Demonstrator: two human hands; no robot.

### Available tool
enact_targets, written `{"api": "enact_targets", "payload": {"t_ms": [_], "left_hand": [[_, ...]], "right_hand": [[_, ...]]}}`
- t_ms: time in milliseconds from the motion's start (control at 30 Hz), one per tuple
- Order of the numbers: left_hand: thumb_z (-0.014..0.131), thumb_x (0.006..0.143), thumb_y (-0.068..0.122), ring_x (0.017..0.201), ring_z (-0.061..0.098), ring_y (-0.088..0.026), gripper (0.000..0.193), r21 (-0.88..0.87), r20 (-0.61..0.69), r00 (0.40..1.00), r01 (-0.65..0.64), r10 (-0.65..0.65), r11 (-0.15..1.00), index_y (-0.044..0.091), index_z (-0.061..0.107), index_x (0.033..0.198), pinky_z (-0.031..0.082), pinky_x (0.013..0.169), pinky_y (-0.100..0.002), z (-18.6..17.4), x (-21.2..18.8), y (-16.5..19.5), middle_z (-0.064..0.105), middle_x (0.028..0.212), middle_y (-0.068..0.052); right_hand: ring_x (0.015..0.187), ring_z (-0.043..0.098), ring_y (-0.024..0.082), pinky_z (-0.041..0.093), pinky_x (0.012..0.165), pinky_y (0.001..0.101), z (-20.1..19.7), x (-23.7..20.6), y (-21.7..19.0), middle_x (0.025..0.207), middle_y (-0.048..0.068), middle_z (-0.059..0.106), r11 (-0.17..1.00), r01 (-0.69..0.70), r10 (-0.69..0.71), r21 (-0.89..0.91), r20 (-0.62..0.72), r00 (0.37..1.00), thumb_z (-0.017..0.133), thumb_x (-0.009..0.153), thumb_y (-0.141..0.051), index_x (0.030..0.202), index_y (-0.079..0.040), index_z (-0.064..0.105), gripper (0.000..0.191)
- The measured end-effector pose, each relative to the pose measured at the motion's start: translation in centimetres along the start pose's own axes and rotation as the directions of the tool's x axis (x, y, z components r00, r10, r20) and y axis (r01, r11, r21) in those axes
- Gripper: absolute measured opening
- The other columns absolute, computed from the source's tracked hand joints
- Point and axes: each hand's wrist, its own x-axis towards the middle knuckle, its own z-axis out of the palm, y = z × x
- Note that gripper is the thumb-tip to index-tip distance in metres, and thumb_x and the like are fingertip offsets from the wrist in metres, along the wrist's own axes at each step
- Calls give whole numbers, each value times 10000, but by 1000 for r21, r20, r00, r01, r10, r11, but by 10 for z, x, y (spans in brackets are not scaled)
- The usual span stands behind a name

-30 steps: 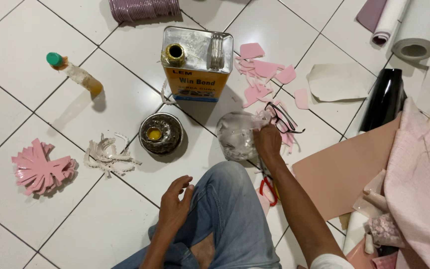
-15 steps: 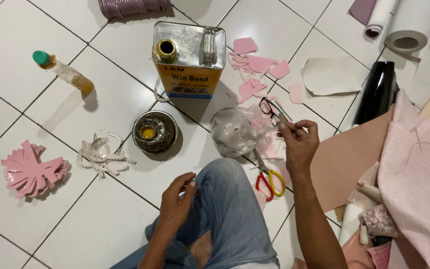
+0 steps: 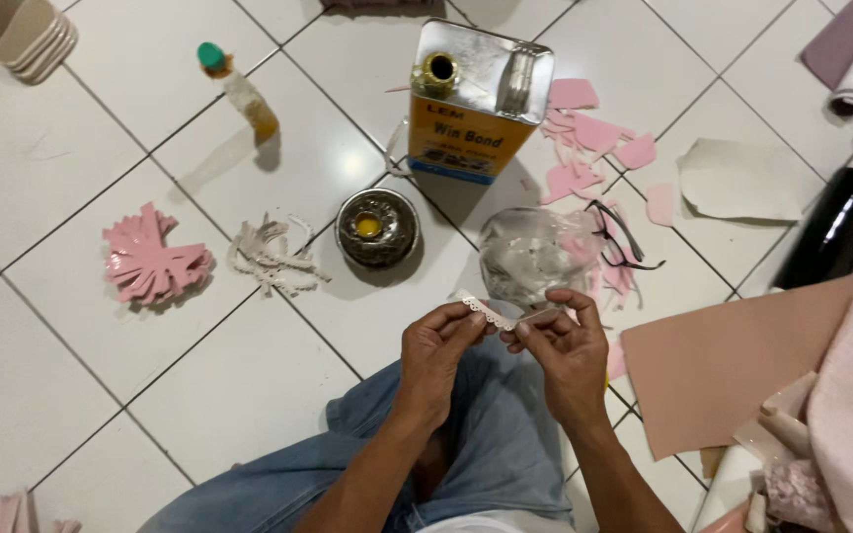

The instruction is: The person sits on the floor and glues white lace trim onto pink foam cutout pieces, pressing the trim along the curved edge of each piece. They work through several pieces one at a time, setting finished ones aside and picking up new foam pieces and lace from the floor.

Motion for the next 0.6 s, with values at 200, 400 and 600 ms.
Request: {"api": "enact_targets", "payload": {"t_ms": [200,400,600], "left_hand": [[708,966,124,915,724,-143,248,21,-64,996,-59,60,998,-47,711,1146,568,839,-302,-52,-16,23,775,989,-122],[666,990,147,817,685,-121,262,213,-214,964,-112,158,971,-26,718,1180,549,761,-282,-124,-27,32,785,918,-119],[668,980,131,769,691,-127,229,375,-348,907,-95,235,922,-41,716,1124,566,713,-291,-197,-31,21,779,890,-114]], "right_hand": [[859,747,207,636,782,334,38,-21,19,930,152,747,982,-164,179,-96,167,970,719,870,16,1351,2,463,545],[906,752,176,624,799,302,75,-31,54,985,125,758,952,-201,274,-231,348,897,691,902,-32,1383,-10,443,542],[789,678,159,576,667,305,115,-24,107,921,111,721,926,-136,283,-353,407,868,721,902,-49,1373,14,485,531]]}}
